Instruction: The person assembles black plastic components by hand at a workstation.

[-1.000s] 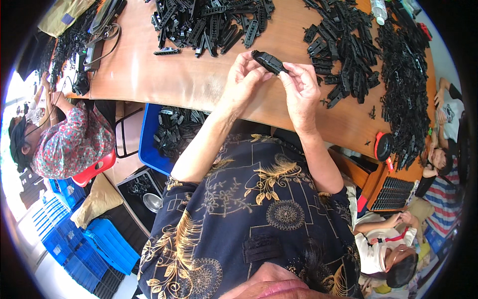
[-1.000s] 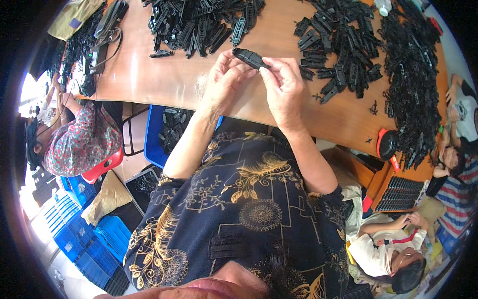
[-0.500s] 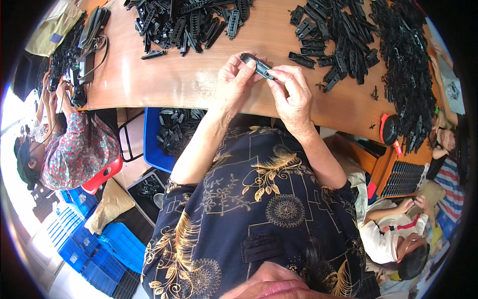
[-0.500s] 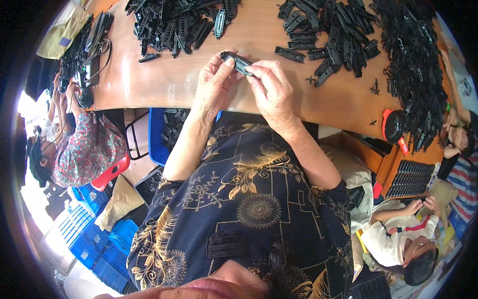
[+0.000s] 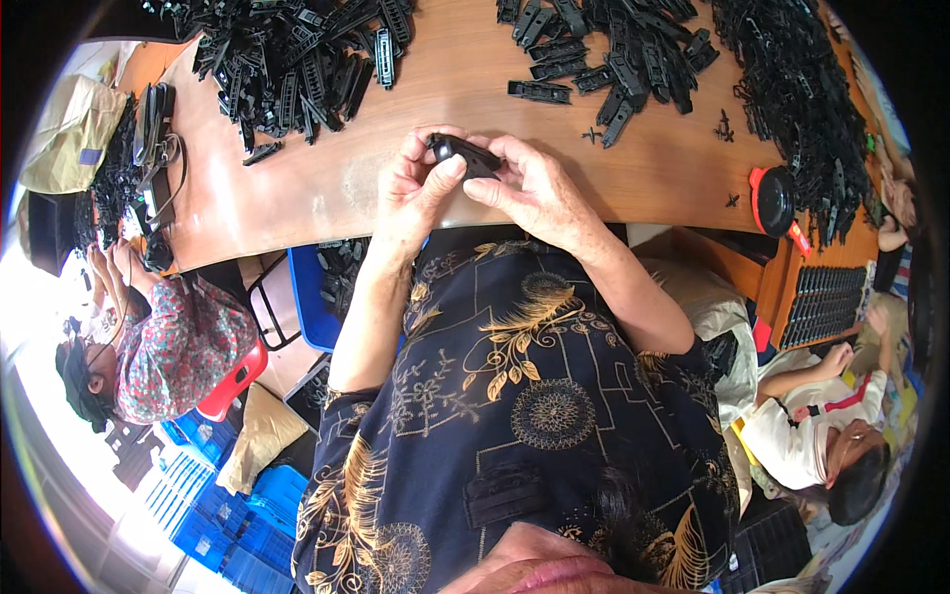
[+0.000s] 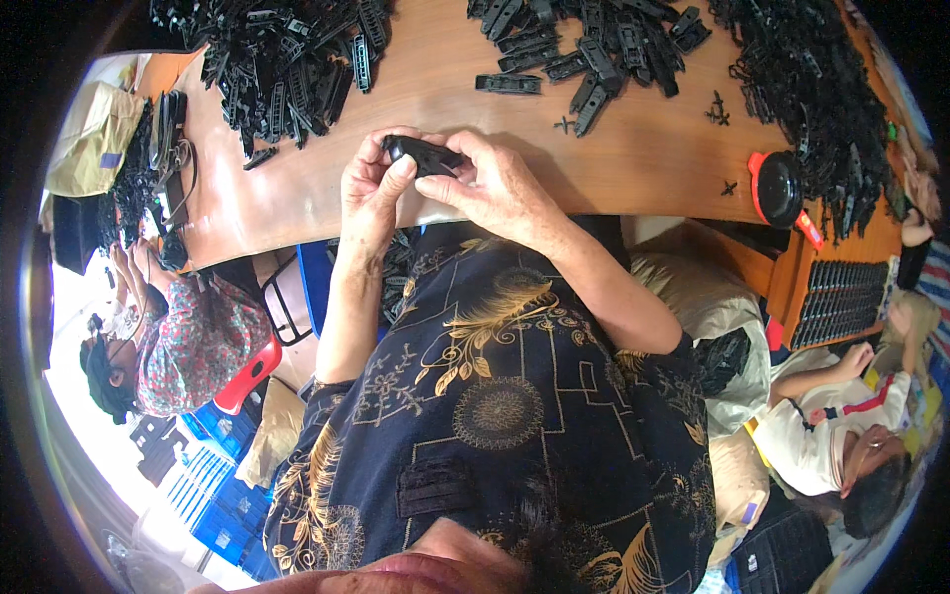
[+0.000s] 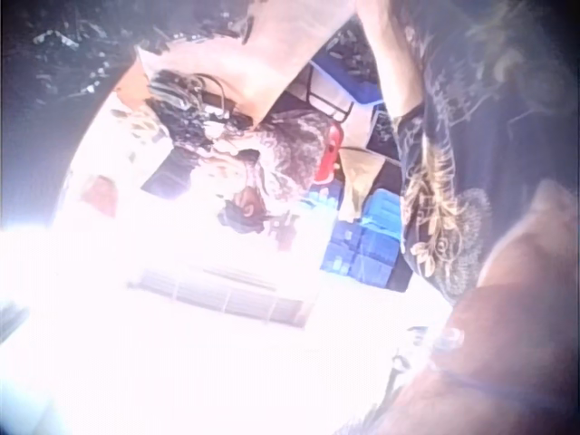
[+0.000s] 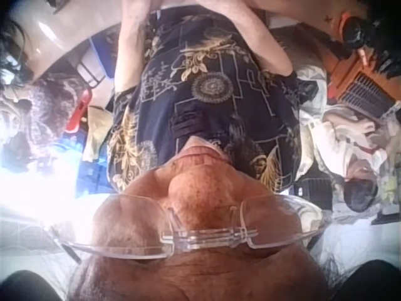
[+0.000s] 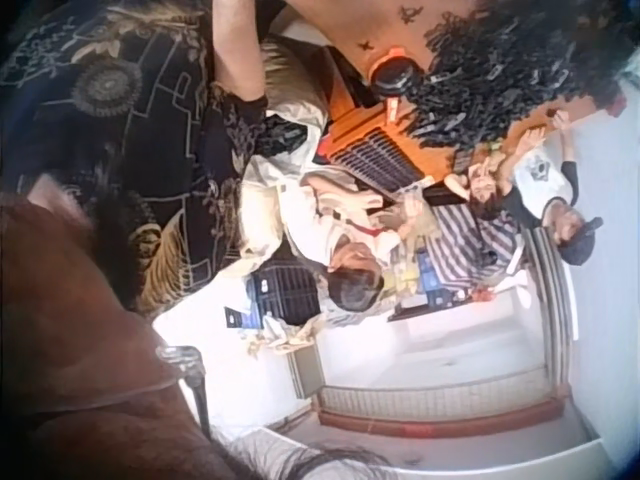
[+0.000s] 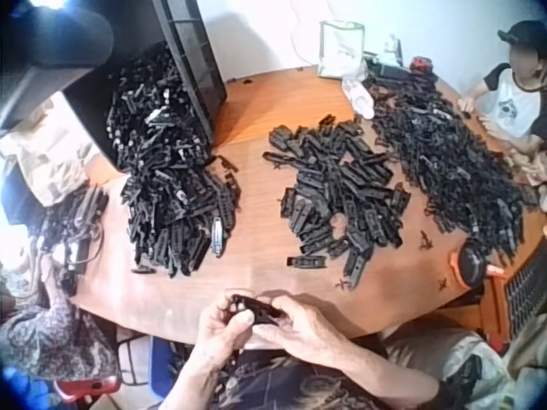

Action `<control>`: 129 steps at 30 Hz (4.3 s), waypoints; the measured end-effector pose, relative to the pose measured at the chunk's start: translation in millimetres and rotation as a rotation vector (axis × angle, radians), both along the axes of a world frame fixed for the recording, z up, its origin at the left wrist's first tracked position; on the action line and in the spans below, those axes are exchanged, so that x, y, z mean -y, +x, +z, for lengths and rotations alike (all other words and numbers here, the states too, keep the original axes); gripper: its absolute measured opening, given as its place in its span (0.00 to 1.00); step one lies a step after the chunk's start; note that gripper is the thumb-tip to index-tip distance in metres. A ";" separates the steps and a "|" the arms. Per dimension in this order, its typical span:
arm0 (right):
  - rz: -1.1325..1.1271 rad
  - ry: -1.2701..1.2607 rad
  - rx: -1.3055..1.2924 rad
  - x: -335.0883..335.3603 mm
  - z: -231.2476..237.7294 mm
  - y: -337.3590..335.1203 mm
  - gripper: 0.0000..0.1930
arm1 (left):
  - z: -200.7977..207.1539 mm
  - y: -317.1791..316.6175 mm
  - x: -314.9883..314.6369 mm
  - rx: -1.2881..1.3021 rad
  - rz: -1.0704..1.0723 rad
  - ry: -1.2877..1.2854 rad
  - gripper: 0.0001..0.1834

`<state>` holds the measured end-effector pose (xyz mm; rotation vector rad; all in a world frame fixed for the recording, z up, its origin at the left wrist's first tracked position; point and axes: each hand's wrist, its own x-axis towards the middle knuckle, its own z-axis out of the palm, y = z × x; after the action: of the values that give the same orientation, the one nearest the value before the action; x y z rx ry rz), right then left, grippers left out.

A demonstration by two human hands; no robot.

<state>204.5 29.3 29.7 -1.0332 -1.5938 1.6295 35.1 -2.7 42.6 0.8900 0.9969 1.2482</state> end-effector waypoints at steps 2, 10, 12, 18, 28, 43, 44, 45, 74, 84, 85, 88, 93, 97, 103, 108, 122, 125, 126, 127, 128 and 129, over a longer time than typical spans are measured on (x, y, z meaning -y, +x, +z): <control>0.003 -0.031 -0.014 0.6 0.4 -0.5 0.21 | -0.2 1.8 -0.6 0.057 0.011 0.003 0.14; 0.014 0.170 0.287 -6.6 16.3 11.9 0.16 | -4.0 11.3 -6.4 0.167 0.061 -0.074 0.12; -0.022 0.406 0.285 -16.1 15.4 21.6 0.19 | -3.3 5.4 -14.8 0.295 0.129 -0.196 0.06; 0.032 0.964 0.913 -61.5 15.2 28.4 0.18 | -12.9 -55.1 -73.3 -0.904 0.263 -0.036 0.08; -0.083 0.737 0.547 -63.9 6.9 11.7 0.10 | -8.9 -74.4 -121.2 -1.629 0.151 0.168 0.14; -0.069 -0.306 -0.209 -41.5 17.9 -37.8 0.15 | -5.4 -35.8 -37.0 -0.328 0.146 -0.009 0.20; -0.070 -0.295 -0.190 -40.6 17.3 -37.9 0.14 | -6.2 -34.9 -34.3 -0.438 0.155 0.037 0.19; -0.068 -0.297 -0.186 -39.7 16.7 -37.7 0.14 | -6.9 -34.1 -31.8 -0.551 0.161 0.082 0.19; 0.319 0.908 0.650 -0.6 25.9 17.5 0.20 | 21.2 -60.6 74.8 -0.486 0.163 -0.318 0.16; 0.196 1.418 1.046 -55.2 4.1 63.7 0.04 | 9.7 -145.4 127.6 -1.706 -0.137 -0.176 0.15; 0.195 1.449 1.073 -54.9 2.6 61.6 0.05 | 18.9 -135.7 113.0 -1.579 -0.036 -0.154 0.13; 0.191 1.414 1.039 -60.8 2.9 58.2 0.04 | 40.4 -107.2 51.2 -1.659 0.042 0.076 0.09; 0.122 1.373 1.116 -50.1 7.6 58.5 0.04 | 25.4 -84.6 -71.6 -1.680 0.102 0.672 0.11; 0.102 1.336 1.126 -48.5 3.5 53.3 0.04 | -7.9 -88.1 -135.0 -1.881 0.006 0.697 0.18; 0.139 1.297 1.030 -32.9 -6.0 3.0 0.08 | -15.9 -88.0 -155.8 -1.933 -0.086 0.802 0.11; 0.137 1.171 0.687 -36.5 2.8 -16.4 0.11 | -8.6 -85.0 -153.3 -1.894 -0.138 0.835 0.08; -0.102 1.309 0.989 -109.4 -6.3 36.3 0.09 | -27.0 -16.6 -75.4 0.122 0.186 -0.082 0.07; -0.167 1.109 0.703 -86.9 6.4 14.7 0.10 | -30.1 -12.1 -63.3 0.145 0.247 -0.070 0.07; -0.103 0.680 0.434 -76.0 11.2 6.9 0.11 | -29.9 -9.6 -60.7 0.156 0.236 -0.033 0.07; -0.041 0.251 0.165 -70.0 13.3 1.5 0.13 | -31.4 -7.7 -60.6 0.159 0.233 -0.030 0.07; -0.023 0.192 0.173 -65.0 5.8 -1.2 0.17 | -33.3 -5.9 -60.7 0.049 0.237 -0.001 0.07; -0.030 0.142 0.095 -58.3 9.6 -7.8 0.16 | -34.4 -6.9 -58.7 -0.061 0.248 0.028 0.07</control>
<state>196.7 87.6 39.4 -1.0673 -1.7215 1.4436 28.3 56.0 8.2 0.8487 1.1679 1.4533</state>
